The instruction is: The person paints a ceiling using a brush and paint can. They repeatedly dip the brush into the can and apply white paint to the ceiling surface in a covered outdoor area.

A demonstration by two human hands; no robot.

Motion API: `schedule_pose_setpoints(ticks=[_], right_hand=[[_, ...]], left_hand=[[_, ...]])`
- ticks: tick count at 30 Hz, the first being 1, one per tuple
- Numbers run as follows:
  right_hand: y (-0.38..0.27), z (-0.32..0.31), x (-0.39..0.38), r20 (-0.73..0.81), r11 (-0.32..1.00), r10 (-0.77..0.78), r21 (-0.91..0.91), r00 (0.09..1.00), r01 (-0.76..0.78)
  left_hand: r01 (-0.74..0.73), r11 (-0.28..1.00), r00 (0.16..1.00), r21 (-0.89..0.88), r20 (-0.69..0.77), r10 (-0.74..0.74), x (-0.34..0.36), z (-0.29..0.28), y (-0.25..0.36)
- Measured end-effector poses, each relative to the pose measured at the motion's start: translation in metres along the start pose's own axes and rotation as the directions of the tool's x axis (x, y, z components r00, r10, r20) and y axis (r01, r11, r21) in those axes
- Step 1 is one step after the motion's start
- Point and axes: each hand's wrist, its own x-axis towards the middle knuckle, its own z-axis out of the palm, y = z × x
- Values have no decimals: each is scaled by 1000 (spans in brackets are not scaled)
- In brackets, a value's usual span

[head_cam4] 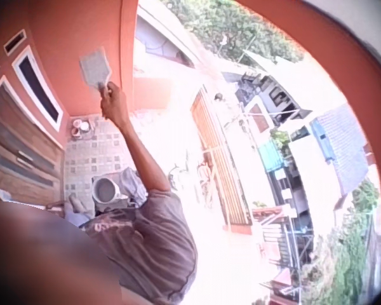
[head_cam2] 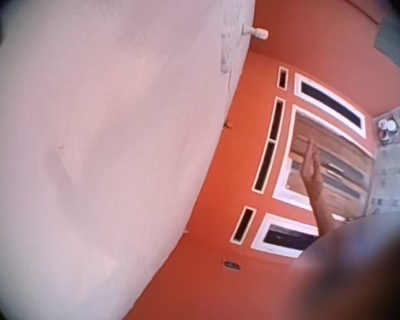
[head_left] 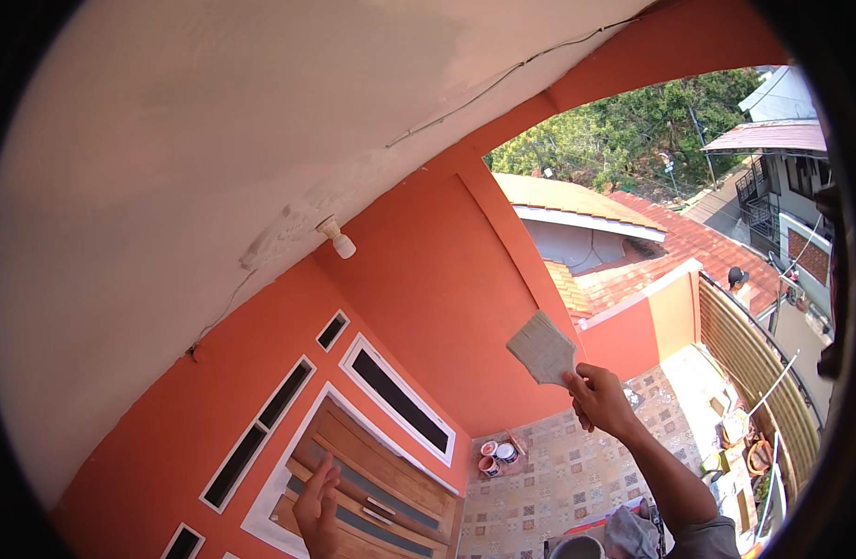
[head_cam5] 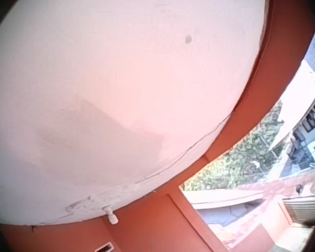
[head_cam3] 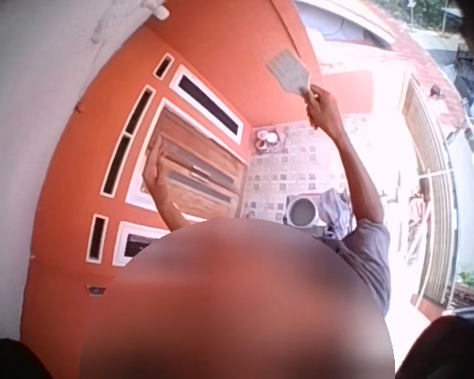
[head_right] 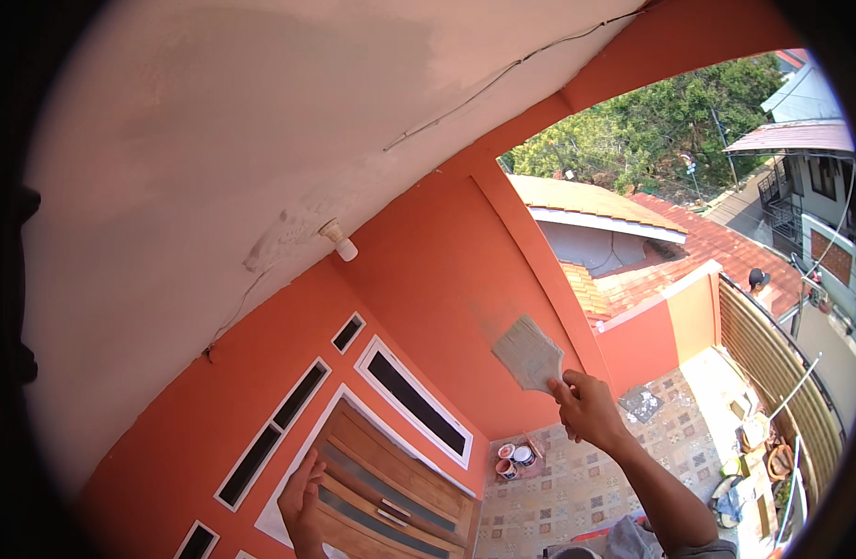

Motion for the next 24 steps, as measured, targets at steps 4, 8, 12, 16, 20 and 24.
schedule_pose_setpoints(ticks=[4,8,12,16,20,24], right_hand=[[78,-44,-88,-69,958,287,19,955,-286],[123,-60,-150,-168,890,453,129,875,-436],[147,-55,-163,-182,860,508,165,842,-483],[159,-47,-145,-148,851,518,193,842,-489],[168,-41,-127,-96,859,496,200,863,-472],[176,-39,-122,-46,850,515,161,856,-502]], left_hand=[[366,884,925,-290,218,-312,-80,105,-101],[562,739,821,-372,363,-441,-134,188,-150],[677,587,730,-444,503,-463,-157,235,-162],[752,546,645,-370,587,-489,-170,257,-177],[810,498,567,-310,630,-531,-187,268,-204],[889,385,449,-248,641,-623,-206,271,-221]])
